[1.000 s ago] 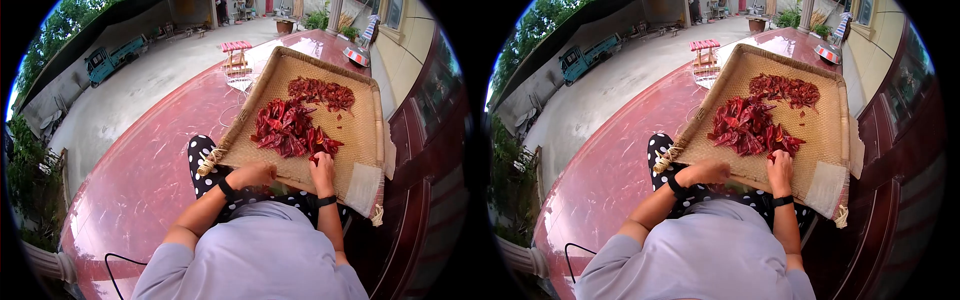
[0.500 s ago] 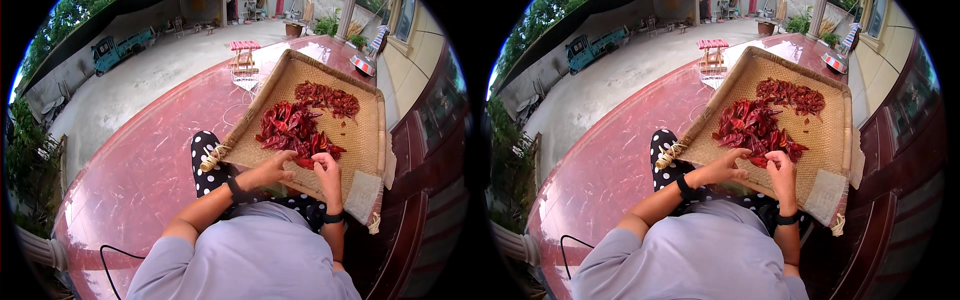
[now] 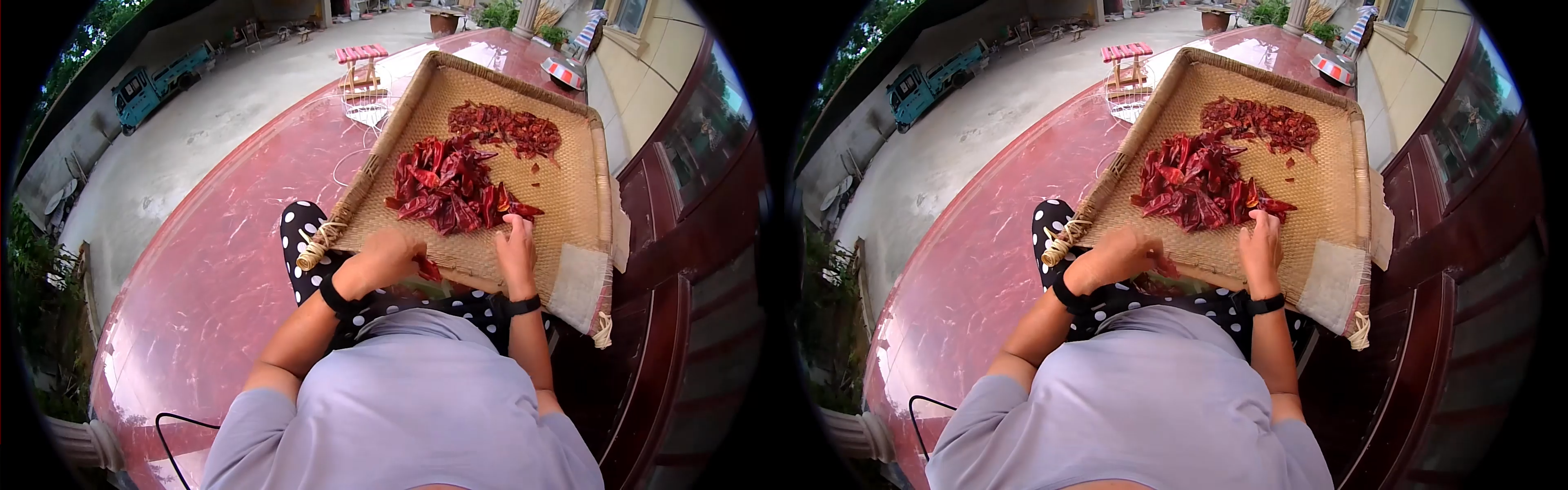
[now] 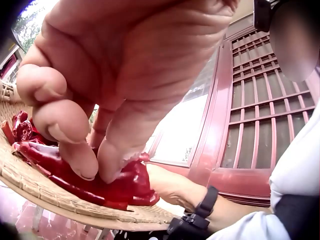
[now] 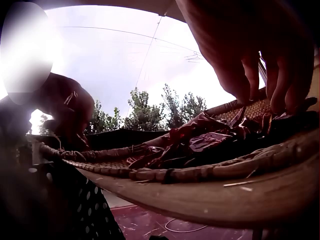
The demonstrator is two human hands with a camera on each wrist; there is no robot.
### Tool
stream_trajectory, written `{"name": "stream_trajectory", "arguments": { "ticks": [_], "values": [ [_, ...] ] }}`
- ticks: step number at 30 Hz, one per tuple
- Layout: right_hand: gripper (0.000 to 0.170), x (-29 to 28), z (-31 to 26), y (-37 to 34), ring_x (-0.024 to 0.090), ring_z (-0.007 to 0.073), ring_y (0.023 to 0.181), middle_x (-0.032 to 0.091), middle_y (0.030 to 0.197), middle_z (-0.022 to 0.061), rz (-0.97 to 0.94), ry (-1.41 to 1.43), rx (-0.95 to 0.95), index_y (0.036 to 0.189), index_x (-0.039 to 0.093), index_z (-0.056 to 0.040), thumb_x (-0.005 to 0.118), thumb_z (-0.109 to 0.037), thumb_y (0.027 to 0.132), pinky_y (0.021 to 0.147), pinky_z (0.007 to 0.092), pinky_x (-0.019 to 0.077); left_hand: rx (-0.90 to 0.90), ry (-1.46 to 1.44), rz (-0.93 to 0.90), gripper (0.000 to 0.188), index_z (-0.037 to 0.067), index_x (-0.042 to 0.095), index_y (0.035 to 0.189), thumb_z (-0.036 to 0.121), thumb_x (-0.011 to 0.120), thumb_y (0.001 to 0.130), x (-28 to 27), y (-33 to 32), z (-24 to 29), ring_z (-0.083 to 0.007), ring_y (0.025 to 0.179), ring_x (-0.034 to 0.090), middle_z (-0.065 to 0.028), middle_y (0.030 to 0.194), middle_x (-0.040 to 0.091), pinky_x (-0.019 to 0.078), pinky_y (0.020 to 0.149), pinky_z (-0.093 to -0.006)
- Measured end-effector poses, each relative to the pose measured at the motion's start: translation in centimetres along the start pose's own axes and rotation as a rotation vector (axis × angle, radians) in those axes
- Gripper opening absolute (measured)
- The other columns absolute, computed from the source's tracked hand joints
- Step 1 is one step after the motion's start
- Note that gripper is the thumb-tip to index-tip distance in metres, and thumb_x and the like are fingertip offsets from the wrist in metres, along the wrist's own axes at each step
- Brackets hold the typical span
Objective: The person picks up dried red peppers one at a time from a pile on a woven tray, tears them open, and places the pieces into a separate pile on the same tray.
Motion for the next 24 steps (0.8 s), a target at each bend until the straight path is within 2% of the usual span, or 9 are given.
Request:
{"name": "stream_trajectory", "arguments": {
  "ticks": [1, 4, 9, 12, 16, 19, 22, 23, 24],
  "values": [
    [0.040, 0.7, 0.6, 0.4, 0.056, 0.0355, 0.111, 0.056, 0.122, 0.0177, -0.036, -0.013, -0.014, 0.122, 0.055, -0.0083, 0.066, -0.015, 0.084, 0.090, 0.0436, 0.0482, -0.013, 0.065, -0.025, 0.017, 0.017, 0.073, 0.094, 0.022, 0.065, 0.080, 0.9, -0.1, -0.2, -0.0355, 0.079, 0.067, -0.0159, 0.081, 0.068, 0.0521, 0.069, -0.0454],
    [0.039, 1.7, -0.8, 0.6, 0.058, 0.0361, 0.109, 0.058, 0.119, 0.0187, -0.086, 0.013, -0.082, 0.122, 0.056, -0.0088, 0.067, -0.019, 0.086, 0.089, 0.0450, 0.0482, 0.038, 0.058, -0.117, 0.018, 0.016, 0.074, 0.093, 0.023, 0.065, 0.079, 3.3, 0.1, 0.3, -0.0370, 0.080, 0.067, -0.0163, 0.081, 0.068, 0.0526, 0.069, -0.0462],
    [0.039, 3.3, -0.8, 1.0, 0.062, 0.0369, 0.101, 0.065, 0.107, 0.0170, -0.141, -0.133, -0.025, 0.121, 0.056, -0.0101, 0.067, -0.027, 0.088, 0.082, 0.0476, 0.0490, 0.010, 0.162, -0.175, 0.028, -0.002, 0.071, 0.082, 0.025, 0.065, 0.078, 6.9, 0.5, -0.7, -0.0410, 0.079, 0.067, -0.0238, 0.079, 0.067, 0.0532, 0.072, -0.0480],
    [0.037, 3.5, 0.2, 1.3, 0.062, 0.0359, 0.100, 0.065, 0.109, 0.0168, -0.168, -0.096, 0.057, 0.119, 0.057, -0.0094, 0.067, -0.026, 0.088, 0.082, 0.0475, 0.0494, -0.005, 0.147, -0.113, 0.019, 0.003, 0.073, 0.080, 0.017, 0.062, 0.075, 7.3, 0.2, -0.8, -0.0349, 0.077, 0.070, -0.0166, 0.079, 0.070, 0.0545, 0.066, -0.0453],
    [0.035, 3.3, -0.3, 1.2, 0.062, 0.0368, 0.101, 0.065, 0.110, 0.0157, -0.118, -0.160, -0.029, 0.118, 0.055, -0.0074, 0.066, -0.021, 0.087, 0.083, 0.0478, 0.0496, 0.085, 0.104, -0.213, 0.022, 0.001, 0.072, 0.081, 0.021, 0.064, 0.076, 8.0, 0.2, 0.2, -0.0325, 0.078, 0.070, -0.0172, 0.080, 0.070, 0.0547, 0.066, -0.0400],
    [0.033, 3.4, 0.3, 1.2, 0.062, 0.0375, 0.102, 0.065, 0.112, 0.0157, -0.106, -0.127, -0.002, 0.117, 0.055, -0.0072, 0.064, -0.018, 0.088, 0.084, 0.0476, 0.0498, 0.152, -0.250, -0.403, 0.030, 0.001, 0.069, 0.095, 0.029, 0.060, 0.087, 7.4, 0.5, 1.5, -0.0351, 0.071, 0.066, -0.0183, 0.080, 0.068, 0.0539, 0.066, -0.0425],
    [0.030, 2.4, 0.4, 1.0, 0.062, 0.0374, 0.102, 0.064, 0.113, 0.0155, -0.029, -0.164, 0.020, 0.117, 0.055, -0.0081, 0.062, -0.015, 0.089, 0.083, 0.0474, 0.0501, 0.007, -0.466, -0.344, 0.026, 0.002, 0.065, 0.106, 0.021, 0.058, 0.089, 3.8, 0.6, 2.5, -0.0321, 0.071, 0.066, -0.0153, 0.079, 0.068, 0.0530, 0.066, -0.0417],
    [0.028, 1.6, 0.5, 0.8, 0.061, 0.0373, 0.101, 0.064, 0.113, 0.0149, 0.032, -0.128, 0.023, 0.117, 0.055, -0.0094, 0.060, -0.015, 0.090, 0.082, 0.0477, 0.0502, 0.129, -0.438, -0.206, 0.027, 0.003, 0.063, 0.111, 0.020, 0.058, 0.090, 4.3, 1.7, 1.7, -0.0276, 0.073, 0.067, -0.0137, 0.082, 0.068, 0.0527, 0.067, -0.0384],
    [0.027, 0.9, 0.6, 0.7, 0.062, 0.0368, 0.100, 0.064, 0.112, 0.0139, 0.074, -0.127, 0.022, 0.117, 0.056, -0.0108, 0.058, -0.015, 0.091, 0.081, 0.0478, 0.0502, 0.155, -0.420, -0.131, 0.027, 0.003, 0.064, 0.111, 0.019, 0.059, 0.090, 4.2, 2.2, 1.0, -0.0269, 0.075, 0.067, -0.0140, 0.084, 0.068, 0.0526, 0.068, -0.0375]
  ]
}}
Point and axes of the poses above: each hand's wrist, its own y-axis towards the middle knuckle, its own x-axis out of the palm, z = x × y, the point moved 9 cm from there along y, towards the middle knuckle
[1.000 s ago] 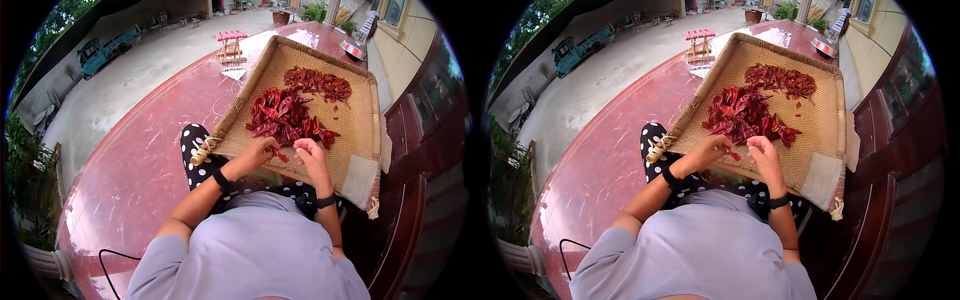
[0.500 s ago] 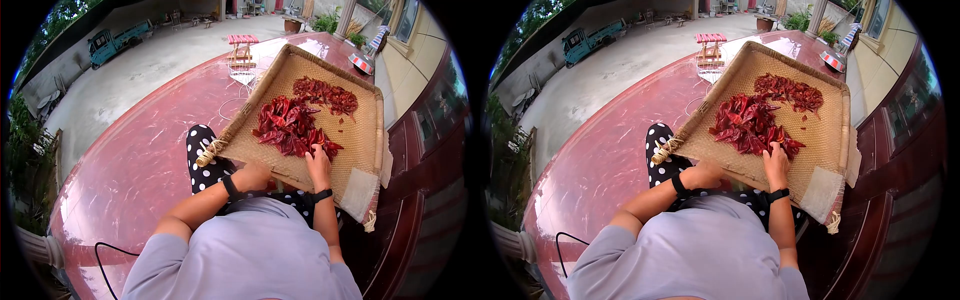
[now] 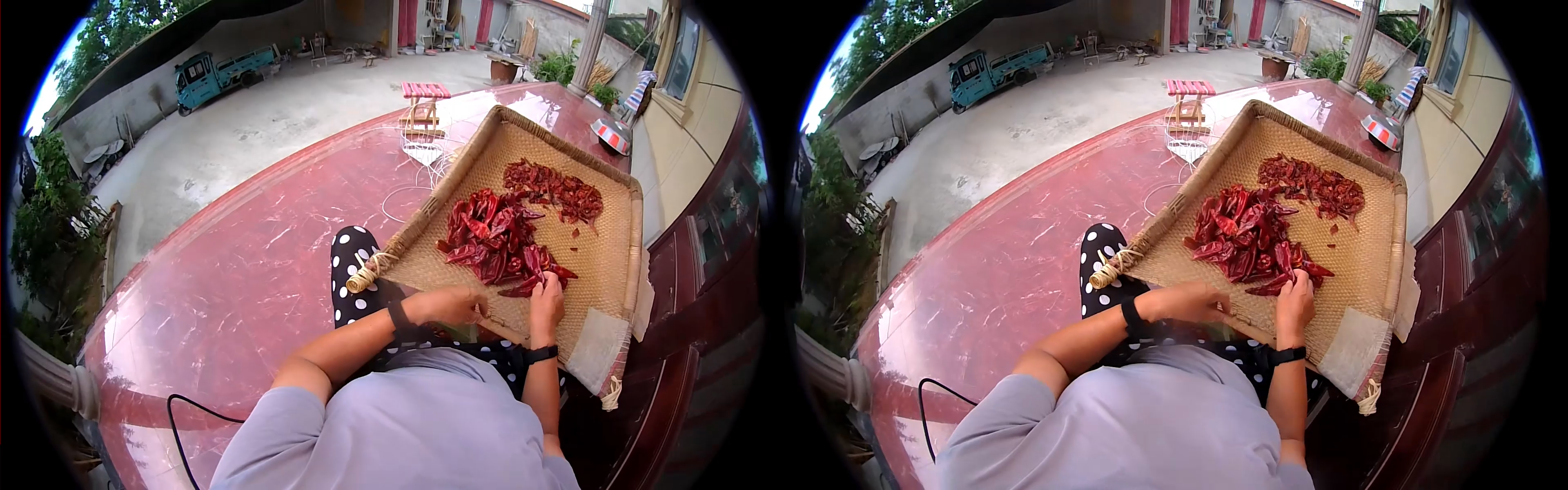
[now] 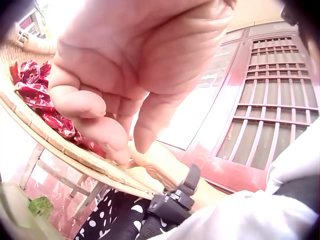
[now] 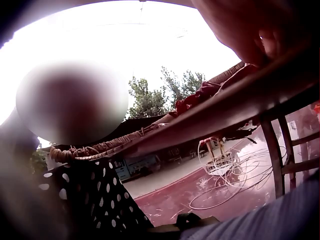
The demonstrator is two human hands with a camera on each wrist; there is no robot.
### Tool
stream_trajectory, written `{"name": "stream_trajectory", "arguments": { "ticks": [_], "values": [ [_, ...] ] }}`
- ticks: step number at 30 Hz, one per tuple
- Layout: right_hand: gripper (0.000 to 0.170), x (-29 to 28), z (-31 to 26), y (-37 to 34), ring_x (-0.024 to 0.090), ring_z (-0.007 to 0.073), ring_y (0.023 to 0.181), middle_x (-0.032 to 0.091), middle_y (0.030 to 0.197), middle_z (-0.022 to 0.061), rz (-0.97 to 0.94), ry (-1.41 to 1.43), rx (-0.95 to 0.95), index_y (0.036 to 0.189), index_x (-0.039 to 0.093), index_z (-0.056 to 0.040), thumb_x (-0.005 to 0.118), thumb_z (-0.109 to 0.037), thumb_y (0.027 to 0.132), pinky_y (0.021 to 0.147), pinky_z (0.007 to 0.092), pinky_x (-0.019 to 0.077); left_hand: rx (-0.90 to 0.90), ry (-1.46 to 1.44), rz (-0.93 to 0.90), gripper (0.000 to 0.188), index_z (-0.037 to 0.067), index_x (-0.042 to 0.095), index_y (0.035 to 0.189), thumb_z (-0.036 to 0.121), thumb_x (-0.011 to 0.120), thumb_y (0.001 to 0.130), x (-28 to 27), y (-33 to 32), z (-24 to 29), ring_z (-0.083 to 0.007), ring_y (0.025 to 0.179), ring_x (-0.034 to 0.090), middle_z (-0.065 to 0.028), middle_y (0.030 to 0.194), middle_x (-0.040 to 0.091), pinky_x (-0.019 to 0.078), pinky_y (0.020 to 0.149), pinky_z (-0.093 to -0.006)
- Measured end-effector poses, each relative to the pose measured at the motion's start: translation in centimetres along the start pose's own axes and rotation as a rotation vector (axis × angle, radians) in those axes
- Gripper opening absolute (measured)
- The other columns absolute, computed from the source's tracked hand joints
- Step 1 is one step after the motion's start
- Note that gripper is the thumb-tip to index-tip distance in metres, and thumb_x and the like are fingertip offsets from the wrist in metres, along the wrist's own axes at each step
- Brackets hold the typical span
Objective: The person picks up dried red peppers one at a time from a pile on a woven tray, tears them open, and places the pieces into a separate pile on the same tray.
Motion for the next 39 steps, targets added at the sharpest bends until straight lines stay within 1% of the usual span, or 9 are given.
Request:
{"name": "stream_trajectory", "arguments": {
  "ticks": [8, 15, 18, 22, 23, 26, 30, 36, 39],
  "values": [
    [0.023, -1.4, 1.0, 0.6, 0.062, 0.0362, 0.099, 0.065, 0.109, 0.0152, 0.053, 0.102, -0.070, 0.113, 0.060, -0.0080, 0.057, -0.013, 0.091, 0.080, 0.0454, 0.0499, -0.079, -0.377, 0.138, 0.024, 0.001, 0.066, 0.106, 0.014, 0.064, 0.087, -0.6, 2.2, -2.8, -0.0232, 0.081, 0.066, -0.0131, 0.088, 0.068, 0.0518, 0.070, -0.0366],
    [0.022, -0.9, 1.6, 0.6, 0.066, 0.0203, 0.088, 0.068, 0.103, 0.0128, 0.191, 0.641, 0.044, 0.112, 0.062, 0.0012, 0.058, -0.011, 0.095, 0.078, 0.0323, 0.0532, -0.095, -0.338, 0.236, 0.030, 0.002, 0.063, 0.112, 0.015, 0.066, 0.085, -0.2, 4.0, -4.1, -0.0216, 0.074, 0.063, -0.0116, 0.083, 0.066, 0.0528, 0.066, -0.0345],
    [0.024, -2.5, -0.5, -0.5, 0.063, 0.0154, 0.076, 0.067, 0.102, 0.0096, 0.146, 0.770, 0.062, 0.116, 0.061, 0.0003, 0.055, -0.014, 0.098, 0.071, 0.0291, 0.0523, -0.058, -0.353, 0.408, 0.033, 0.003, 0.056, 0.120, 0.013, 0.067, 0.091, -1.4, 3.9, -4.0, -0.0148, 0.075, 0.057, -0.0089, 0.095, 0.059, 0.0516, 0.068, -0.0308],
    [0.022, -2.0, -3.8, -1.4, 0.059, 0.0096, 0.066, 0.063, 0.094, 0.0034, -0.135, 0.888, -0.009, 0.115, 0.060, -0.0022, 0.053, -0.016, 0.100, 0.063, 0.0247, 0.0488, 0.125, -0.215, 0.840, 0.051, 0.008, 0.050, 0.133, 0.018, 0.073, 0.088, -5.1, 1.3, -0.1, -0.0193, 0.090, 0.056, -0.0134, 0.113, 0.052, 0.0519, 0.073, -0.0310],
    [0.022, -1.8, -4.3, -1.6, 0.059, 0.0093, 0.066, 0.063, 0.092, 0.0032, -0.196, 0.924, -0.001, 0.115, 0.060, -0.0025, 0.053, -0.016, 0.100, 0.062, 0.0244, 0.0490, 0.207, -0.129, 0.835, 0.044, 0.007, 0.054, 0.129, 0.021, 0.071, 0.090, -5.1, 1.6, 0.1, -0.0154, 0.085, 0.056, -0.0082, 0.104, 0.057, 0.0504, 0.070, -0.0287],
    [0.022, -0.4, -3.7, -1.8, 0.059, 0.0089, 0.064, 0.063, 0.087, 0.0023, -0.284, 1.033, 0.069, 0.116, 0.060, -0.0033, 0.052, -0.017, 0.101, 0.061, 0.0236, 0.0494, -0.037, -0.605, 0.368, 0.032, 0.004, 0.061, 0.120, 0.021, 0.067, 0.094, -2.7, 2.6, -1.0, -0.0102, 0.079, 0.055, -0.0019, 0.093, 0.061, 0.0478, 0.066, -0.0255],
    [0.026, 1.3, -2.9, -1.9, 0.061, 0.0108, 0.065, 0.063, 0.094, 0.0059, -0.386, 1.109, 0.184, 0.119, 0.057, -0.0027, 0.054, -0.020, 0.100, 0.060, 0.0243, 0.0509, -0.009, -0.570, 0.357, 0.023, 0.002, 0.063, 0.111, 0.020, 0.062, 0.097, -2.6, 2.3, -1.3, -0.0078, 0.074, 0.053, 0.0001, 0.082, 0.061, 0.0464, 0.064, -0.0257],
    [0.044, -1.1, -4.0, -2.0, 0.062, 0.0314, 0.097, 0.057, 0.115, 0.0191, -0.063, 0.038, -0.215, 0.127, 0.053, -0.0087, 0.067, -0.024, 0.089, 0.082, 0.0418, 0.0513, 0.147, 0.164, 0.198, 0.020, -0.001, 0.066, 0.098, 0.011, 0.067, 0.082, -3.7, -1.3, 0.5, -0.0285, 0.075, 0.064, -0.0151, 0.084, 0.066, 0.0497, 0.067, -0.0395],
    [0.052, 0.0, -4.5, -2.7, 0.057, 0.0366, 0.106, 0.058, 0.114, 0.0171, -0.275, -0.022, -0.092, 0.128, 0.053, -0.0143, 0.072, -0.029, 0.083, 0.088, 0.0472, 0.0478, -0.063, 0.403, 0.046, 0.018, 0.005, 0.068, 0.088, 0.016, 0.067, 0.075, -2.6, -2.7, 0.5, -0.0344, 0.076, 0.065, -0.0166, 0.077, 0.066, 0.0502, 0.067, -0.0438]
  ]
}}
Point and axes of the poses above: each hand's wrist, its own y-axis towards the middle knuckle, its own x-axis out of the palm, z = x × y, the point moved 9 cm from there along y, towards the middle knuckle
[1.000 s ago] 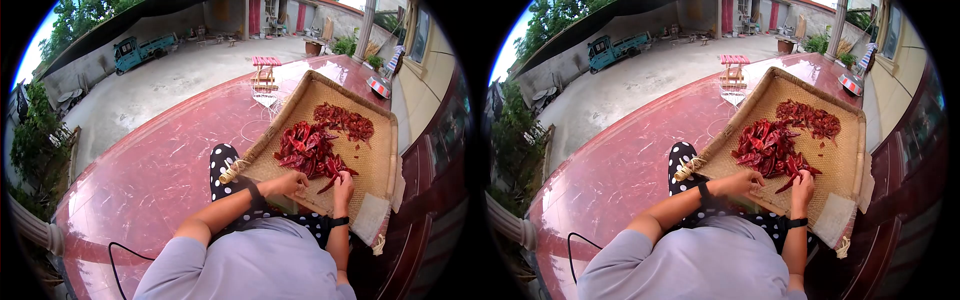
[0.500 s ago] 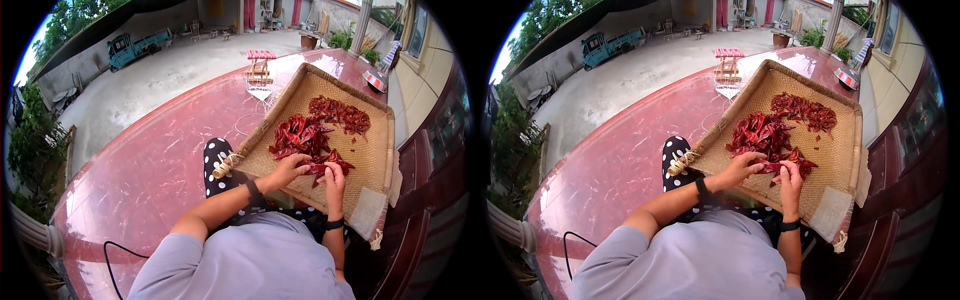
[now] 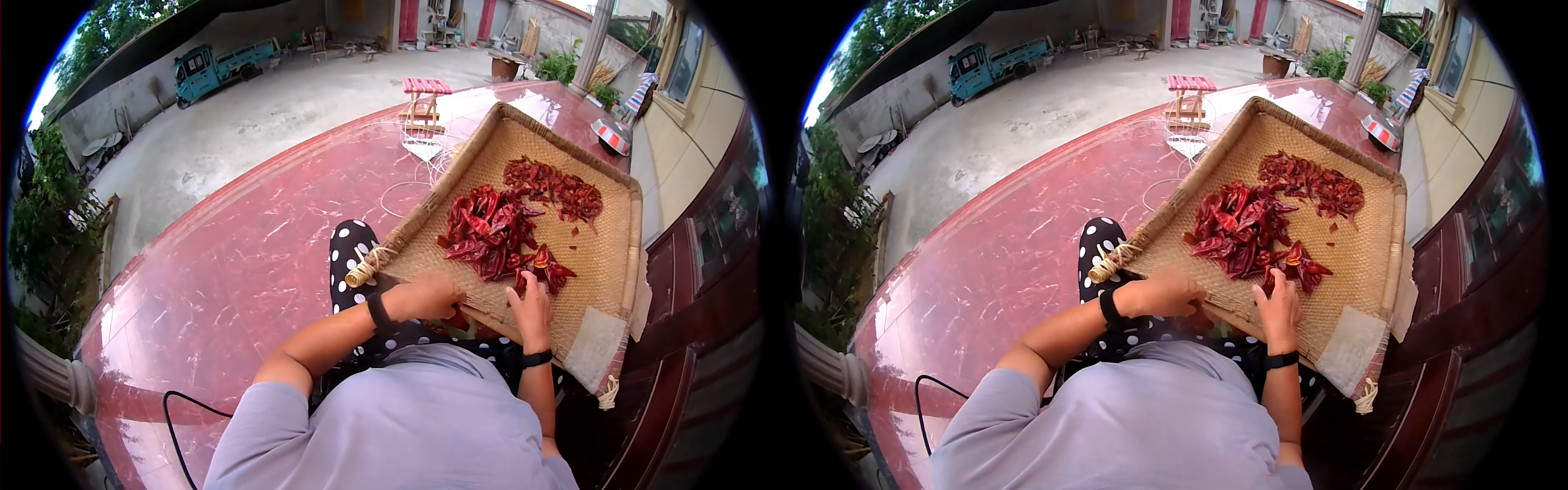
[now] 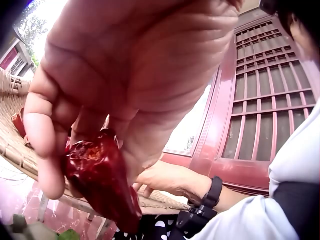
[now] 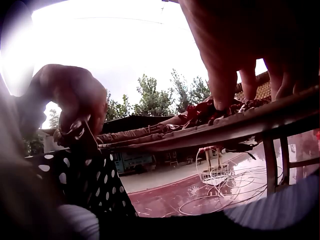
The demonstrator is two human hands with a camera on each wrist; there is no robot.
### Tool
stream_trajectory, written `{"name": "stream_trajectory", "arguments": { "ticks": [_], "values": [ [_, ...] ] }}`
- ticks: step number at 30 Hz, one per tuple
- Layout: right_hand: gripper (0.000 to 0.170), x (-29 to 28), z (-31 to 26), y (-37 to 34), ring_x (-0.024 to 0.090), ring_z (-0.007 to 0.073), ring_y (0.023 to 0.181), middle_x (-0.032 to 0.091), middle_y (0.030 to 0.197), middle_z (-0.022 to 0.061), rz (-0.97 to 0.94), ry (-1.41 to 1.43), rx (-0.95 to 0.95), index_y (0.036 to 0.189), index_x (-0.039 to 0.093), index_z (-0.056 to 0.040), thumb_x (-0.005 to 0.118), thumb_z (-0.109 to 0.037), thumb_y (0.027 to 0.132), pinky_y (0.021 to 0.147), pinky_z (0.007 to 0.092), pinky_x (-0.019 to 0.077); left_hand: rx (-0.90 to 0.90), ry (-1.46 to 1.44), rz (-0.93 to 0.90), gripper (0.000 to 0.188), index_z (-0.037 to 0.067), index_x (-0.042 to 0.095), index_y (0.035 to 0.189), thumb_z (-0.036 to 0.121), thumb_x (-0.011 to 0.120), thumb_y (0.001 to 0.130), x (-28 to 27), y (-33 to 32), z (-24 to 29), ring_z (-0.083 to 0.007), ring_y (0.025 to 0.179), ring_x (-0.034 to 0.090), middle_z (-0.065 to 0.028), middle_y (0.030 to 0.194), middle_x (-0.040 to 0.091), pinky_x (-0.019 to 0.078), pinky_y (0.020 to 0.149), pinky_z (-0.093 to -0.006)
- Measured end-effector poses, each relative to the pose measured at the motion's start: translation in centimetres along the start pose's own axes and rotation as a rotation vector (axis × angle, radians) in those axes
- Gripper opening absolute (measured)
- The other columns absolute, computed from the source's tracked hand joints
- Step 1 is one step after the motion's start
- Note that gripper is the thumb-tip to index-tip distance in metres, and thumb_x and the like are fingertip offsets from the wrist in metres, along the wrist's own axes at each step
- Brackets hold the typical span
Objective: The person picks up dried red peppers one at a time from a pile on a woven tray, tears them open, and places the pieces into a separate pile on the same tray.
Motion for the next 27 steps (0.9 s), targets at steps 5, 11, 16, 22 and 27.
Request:
{"name": "stream_trajectory", "arguments": {
  "ticks": [5, 11, 16, 22, 27],
  "values": [
    [0.045, 1.4, 0.8, 0.7, 0.060, 0.0384, 0.101, 0.061, 0.108, 0.0155, 0.032, -0.119, -0.025, 0.126, 0.054, -0.0155, 0.067, -0.022, 0.084, 0.083, 0.0495, 0.0491, 0.000, 0.167, 0.082, 0.014, 0.009, 0.067, 0.082, 0.022, 0.065, 0.077, 4.6, 0.3, -2.5, -0.0366, 0.067, 0.064, -0.0151, 0.071, 0.064, 0.0496, 0.060, -0.0467],
    [0.031, -0.4, 4.0, 1.0, 0.063, 0.0409, 0.095, 0.067, 0.102, 0.0189, 0.069, -0.052, 0.118, 0.117, 0.058, -0.0103, 0.061, -0.017, 0.087, 0.078, 0.0505, 0.0501, 0.024, -0.036, 0.080, 0.023, 0.007, 0.064, 0.093, 0.028, 0.065, 0.082, 3.1, 0.2, -0.8, -0.0397, 0.076, 0.065, -0.0170, 0.079, 0.065, 0.0506, 0.064, -0.0487],
    [0.027, 0.4, 0.5, 1.0, 0.062, 0.0119, 0.089, 0.067, 0.097, 0.0054, -0.125, 0.763, -0.117, 0.120, 0.056, 0.0008, 0.055, -0.002, 0.093, 0.081, 0.0268, 0.0490, 0.015, -0.424, 0.411, 0.038, 0.002, 0.055, 0.117, 0.024, 0.066, 0.089, 0.2, 1.0, 0.0, -0.0321, 0.085, 0.067, -0.0175, 0.097, 0.066, 0.0524, 0.069, -0.0440],
    [0.026, 0.8, -5.6, -1.2, 0.061, 0.0101, 0.094, 0.066, 0.104, 0.0051, -0.389, 0.960, -0.180, 0.119, 0.056, 0.0029, 0.057, -0.002, 0.093, 0.082, 0.0247, 0.0484, -0.052, -1.140, 0.366, 0.016, 0.000, 0.059, 0.105, 0.007, 0.063, 0.091, 1.2, 3.8, -2.3, -0.0075, 0.072, 0.057, -0.0065, 0.089, 0.065, 0.0483, 0.056, -0.0227],
    [0.031, -0.5, -3.0, 1.4, 0.063, 0.0177, 0.092, 0.062, 0.112, 0.0110, -0.148, 0.561, -0.183, 0.118, 0.057, -0.0005, 0.065, -0.011, 0.089, 0.082, 0.0302, 0.0501, -0.121, -0.779, 0.465, 0.019, -0.001, 0.060, 0.108, 0.007, 0.064, 0.091, -0.4, 2.5, -4.8, -0.0122, 0.073, 0.060, -0.0062, 0.090, 0.064, 0.0521, 0.061, -0.0273]
  ]
}}
Point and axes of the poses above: each hand's wrist, its own y-axis towards the middle knuckle, its own x-axis out of the palm, z = x × y, the point moved 9 cm from there along y, towards the middle knuckle
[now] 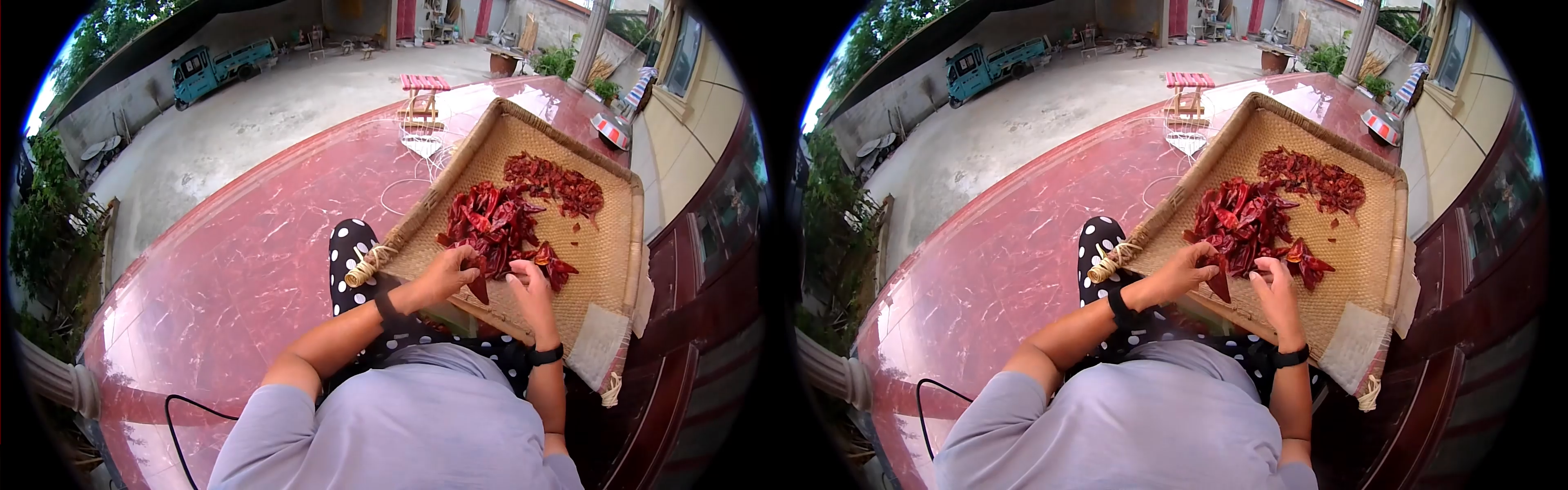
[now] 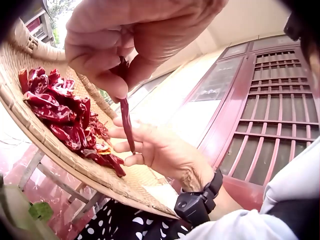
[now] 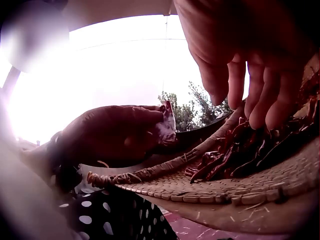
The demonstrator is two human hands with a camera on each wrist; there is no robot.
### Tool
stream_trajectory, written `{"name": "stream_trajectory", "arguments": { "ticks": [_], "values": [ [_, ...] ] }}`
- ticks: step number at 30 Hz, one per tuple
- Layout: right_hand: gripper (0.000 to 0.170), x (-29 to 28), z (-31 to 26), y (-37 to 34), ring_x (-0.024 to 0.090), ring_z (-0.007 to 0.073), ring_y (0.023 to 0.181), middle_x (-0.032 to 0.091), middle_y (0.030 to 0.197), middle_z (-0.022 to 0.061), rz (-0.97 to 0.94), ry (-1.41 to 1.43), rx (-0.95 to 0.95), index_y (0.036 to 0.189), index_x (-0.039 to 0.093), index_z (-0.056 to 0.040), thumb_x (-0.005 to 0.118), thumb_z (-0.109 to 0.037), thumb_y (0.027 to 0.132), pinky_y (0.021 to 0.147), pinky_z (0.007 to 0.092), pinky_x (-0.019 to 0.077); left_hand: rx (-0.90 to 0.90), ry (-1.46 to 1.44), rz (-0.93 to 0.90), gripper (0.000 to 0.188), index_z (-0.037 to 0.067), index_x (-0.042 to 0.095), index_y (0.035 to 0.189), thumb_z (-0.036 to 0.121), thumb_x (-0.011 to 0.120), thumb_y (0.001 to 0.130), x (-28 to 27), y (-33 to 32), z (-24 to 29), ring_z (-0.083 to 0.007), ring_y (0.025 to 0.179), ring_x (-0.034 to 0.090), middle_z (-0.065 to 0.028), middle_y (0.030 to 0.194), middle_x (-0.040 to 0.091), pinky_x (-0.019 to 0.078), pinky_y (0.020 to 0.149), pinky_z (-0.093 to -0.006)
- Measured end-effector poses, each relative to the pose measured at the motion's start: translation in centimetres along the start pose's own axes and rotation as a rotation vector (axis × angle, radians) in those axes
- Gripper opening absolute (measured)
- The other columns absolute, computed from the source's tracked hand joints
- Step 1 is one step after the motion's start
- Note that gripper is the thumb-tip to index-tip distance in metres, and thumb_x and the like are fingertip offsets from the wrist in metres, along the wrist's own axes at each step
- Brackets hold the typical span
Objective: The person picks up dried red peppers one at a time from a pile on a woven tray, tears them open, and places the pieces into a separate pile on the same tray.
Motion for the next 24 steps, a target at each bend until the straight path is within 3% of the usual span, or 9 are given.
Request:
{"name": "stream_trajectory", "arguments": {
  "ticks": [1, 2, 4, 5, 9, 13, 16, 22, 24],
  "values": [
    [0.036, -1.2, 0.8, 0.4, 0.061, 0.0261, 0.099, 0.058, 0.117, 0.0157, 0.095, -0.129, 0.003, 0.119, 0.057, -0.0019, 0.067, -0.012, 0.086, 0.087, 0.0368, 0.0497, 0.060, 0.094, 0.050, 0.020, -0.001, 0.060, 0.108, 0.007, 0.064, 0.090, -0.9, -0.1, 0.4, -0.0132, 0.073, 0.061, -0.0066, 0.090, 0.065, 0.0528, 0.061, -0.0290],
    [0.040, -2.3, 2.5, 1.2, 0.056, 0.0326, 0.111, 0.055, 0.123, 0.0174, 0.184, -0.364, -0.070, 0.122, 0.056, -0.0036, 0.067, -0.011, 0.085, 0.094, 0.0409, 0.0466, 0.034, 0.088, -0.035, 0.021, -0.001, 0.060, 0.108, 0.007, 0.064, 0.089, -0.8, -0.2, 0.1, -0.0149, 0.075, 0.062, -0.0079, 0.091, 0.066, 0.0529, 0.063, -0.0305],
    [0.045, -3.9, 3.4, 1.7, 0.048, 0.0383, 0.120, 0.052, 0.129, 0.0182, 0.313, -0.529, -0.025, 0.126, 0.055, -0.0085, 0.069, -0.011, 0.084, 0.100, 0.0458, 0.0424, -0.018, 0.071, -0.203, 0.024, 0.000, 0.061, 0.108, 0.007, 0.066, 0.086, -0.8, -1.0, 1.1, -0.0181, 0.079, 0.065, -0.0106, 0.092, 0.068, 0.0532, 0.066, -0.0334],
    [0.046, -4.0, 4.0, 2.0, 0.048, 0.0386, 0.121, 0.051, 0.130, 0.0180, 0.309, -0.580, 0.026, 0.127, 0.055, -0.0104, 0.070, -0.012, 0.083, 0.100, 0.0461, 0.0423, -0.051, 0.170, -0.266, 0.024, 0.002, 0.062, 0.107, 0.007, 0.065, 0.084, -0.6, -1.7, 1.9, -0.0230, 0.083, 0.068, -0.0133, 0.092, 0.069, 0.0524, 0.071, -0.0349],
    [0.047, -3.6, 6.2, 3.0, 0.046, 0.0397, 0.122, 0.049, 0.134, 0.0172, 0.196, -0.776, 0.150, 0.126, 0.058, -0.0159, 0.072, -0.013, 0.082, 0.100, 0.0469, 0.0429, 0.101, 0.419, -0.533, 0.021, 0.007, 0.067, 0.101, 0.008, 0.061, 0.081, 2.0, -3.8, 1.0, -0.0277, 0.081, 0.068, -0.0104, 0.090, 0.069, 0.0513, 0.073, -0.0364],
    [0.043, -3.2, 6.1, 3.1, 0.047, 0.0387, 0.122, 0.050, 0.133, 0.0187, 0.100, -0.833, 0.160, 0.123, 0.062, -0.0155, 0.072, -0.011, 0.082, 0.100, 0.0445, 0.0435, 0.124, 0.563, -0.491, 0.014, 0.010, 0.068, 0.093, 0.011, 0.061, 0.080, 2.9, -4.2, -0.5, -0.0304, 0.082, 0.067, -0.0106, 0.083, 0.069, 0.0509, 0.071, -0.0401],
    [0.036, -3.3, 6.2, 2.9, 0.054, 0.0370, 0.113, 0.056, 0.123, 0.0176, 0.080, -0.789, 0.165, 0.118, 0.064, -0.0141, 0.071, -0.008, 0.082, 0.093, 0.0445, 0.0474, 0.154, 0.636, -0.446, 0.014, 0.011, 0.068, 0.092, 0.013, 0.063, 0.079, 3.0, -4.6, 0.0, -0.0315, 0.080, 0.067, -0.0113, 0.081, 0.068, 0.0511, 0.070, -0.0420],
    [0.025, -4.6, 6.1, 2.3, 0.059, 0.0330, 0.099, 0.061, 0.098, 0.0107, 0.216, -0.671, 0.063, 0.106, 0.067, -0.0149, 0.066, -0.004, 0.084, 0.081, 0.0444, 0.0496, 0.103, 0.764, -0.341, 0.012, 0.011, 0.068, 0.090, 0.016, 0.065, 0.079, 2.8, -4.2, 0.2, -0.0333, 0.080, 0.066, -0.0131, 0.082, 0.067, 0.0514, 0.068, -0.0431],
    [0.027, -5.4, 4.7, 2.2, 0.060, 0.0330, 0.098, 0.062, 0.100, 0.0111, 0.316, -0.606, -0.004, 0.108, 0.066, -0.0149, 0.064, -0.003, 0.084, 0.081, 0.0430, 0.0502, 0.205, 0.694, -0.351, 0.011, 0.012, 0.068, 0.088, 0.016, 0.065, 0.079, 3.0, -4.5, 1.3, -0.0336, 0.078, 0.066, -0.0127, 0.082, 0.067, 0.0516, 0.067, -0.0430]
  ]
}}
Point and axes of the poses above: each hand's wrist, its own y-axis towards the middle knuckle, its own x-axis out of the palm, z = x × y, the point moved 9 cm from there along y, towards the middle knuckle
